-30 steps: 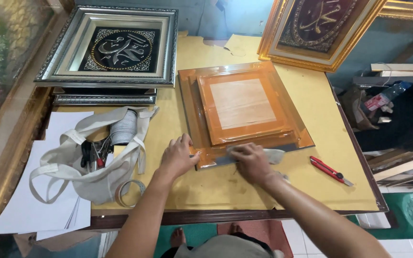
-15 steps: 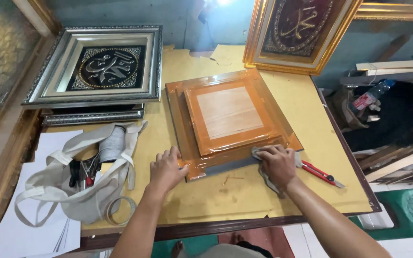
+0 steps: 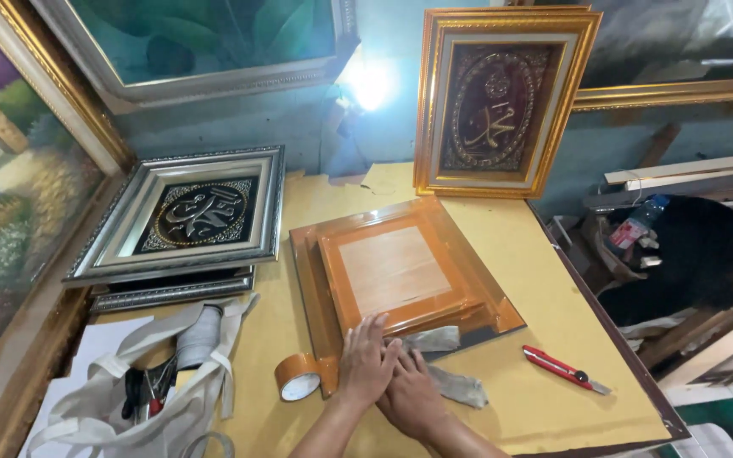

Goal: Applying adhesive tape to the back of a picture frame to secure the backing and smoothing it with a cloth.

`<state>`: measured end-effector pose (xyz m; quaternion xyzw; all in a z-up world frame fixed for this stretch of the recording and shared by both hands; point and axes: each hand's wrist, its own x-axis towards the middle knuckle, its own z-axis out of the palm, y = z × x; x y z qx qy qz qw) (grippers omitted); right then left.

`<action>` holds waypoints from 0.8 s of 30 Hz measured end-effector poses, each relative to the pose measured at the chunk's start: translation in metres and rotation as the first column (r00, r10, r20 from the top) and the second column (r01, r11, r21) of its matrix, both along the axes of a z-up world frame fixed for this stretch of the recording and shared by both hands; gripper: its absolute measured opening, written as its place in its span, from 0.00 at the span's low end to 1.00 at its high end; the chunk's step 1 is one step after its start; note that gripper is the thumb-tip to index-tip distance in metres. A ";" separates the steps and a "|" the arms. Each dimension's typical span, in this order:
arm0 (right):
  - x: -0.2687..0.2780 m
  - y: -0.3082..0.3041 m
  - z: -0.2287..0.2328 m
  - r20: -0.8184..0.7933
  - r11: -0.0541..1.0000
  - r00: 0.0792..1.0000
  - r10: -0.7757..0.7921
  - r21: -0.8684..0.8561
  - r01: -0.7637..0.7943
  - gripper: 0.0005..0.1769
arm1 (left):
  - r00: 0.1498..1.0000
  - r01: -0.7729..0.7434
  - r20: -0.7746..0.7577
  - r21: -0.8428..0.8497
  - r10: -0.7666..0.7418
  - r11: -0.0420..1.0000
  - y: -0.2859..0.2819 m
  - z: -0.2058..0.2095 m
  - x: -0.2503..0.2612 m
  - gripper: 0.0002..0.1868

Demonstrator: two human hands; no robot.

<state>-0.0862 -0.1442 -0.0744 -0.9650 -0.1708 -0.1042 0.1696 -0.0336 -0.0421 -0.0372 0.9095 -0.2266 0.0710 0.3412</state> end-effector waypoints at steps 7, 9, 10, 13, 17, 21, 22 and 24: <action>0.003 -0.104 0.046 -0.312 0.923 0.869 -0.384 -0.162 0.350 0.35 | 0.983 0.033 0.154 0.388 -0.100 0.921 0.007 -0.045 -0.001 0.34; 0.000 -0.130 0.051 -0.320 0.862 0.800 -0.508 -0.175 0.477 0.37 | 0.718 -0.465 0.696 0.490 -0.010 0.737 0.005 -0.059 0.000 0.44; 0.002 -0.128 0.047 -0.335 0.858 0.790 -0.513 -0.177 0.483 0.37 | 0.727 -0.451 0.686 0.501 -0.022 0.739 0.004 -0.058 -0.003 0.44; 0.009 -0.116 0.042 -0.304 0.830 0.776 -0.553 -0.277 0.483 0.43 | 0.747 -0.440 0.664 0.524 -0.026 0.729 -0.001 -0.053 -0.004 0.50; -0.004 -0.061 0.039 -0.383 0.894 0.811 -0.442 -0.262 0.363 0.42 | 0.810 -0.336 0.586 0.506 -0.030 0.794 -0.003 -0.056 -0.005 0.57; -0.010 -0.045 0.014 -0.216 0.983 0.964 -0.155 -0.135 0.128 0.41 | 0.851 -0.310 0.525 0.516 -0.008 0.798 -0.005 -0.060 -0.004 0.57; -0.011 -0.056 0.038 -0.220 0.982 0.963 -0.158 -0.135 0.131 0.41 | 0.854 -0.305 0.521 0.518 -0.012 0.799 -0.007 -0.056 -0.005 0.57; -0.010 -0.072 0.085 -0.552 0.928 0.752 -0.360 -0.294 0.228 0.41 | 0.863 -0.307 0.506 0.502 0.013 0.809 -0.008 -0.047 -0.008 0.50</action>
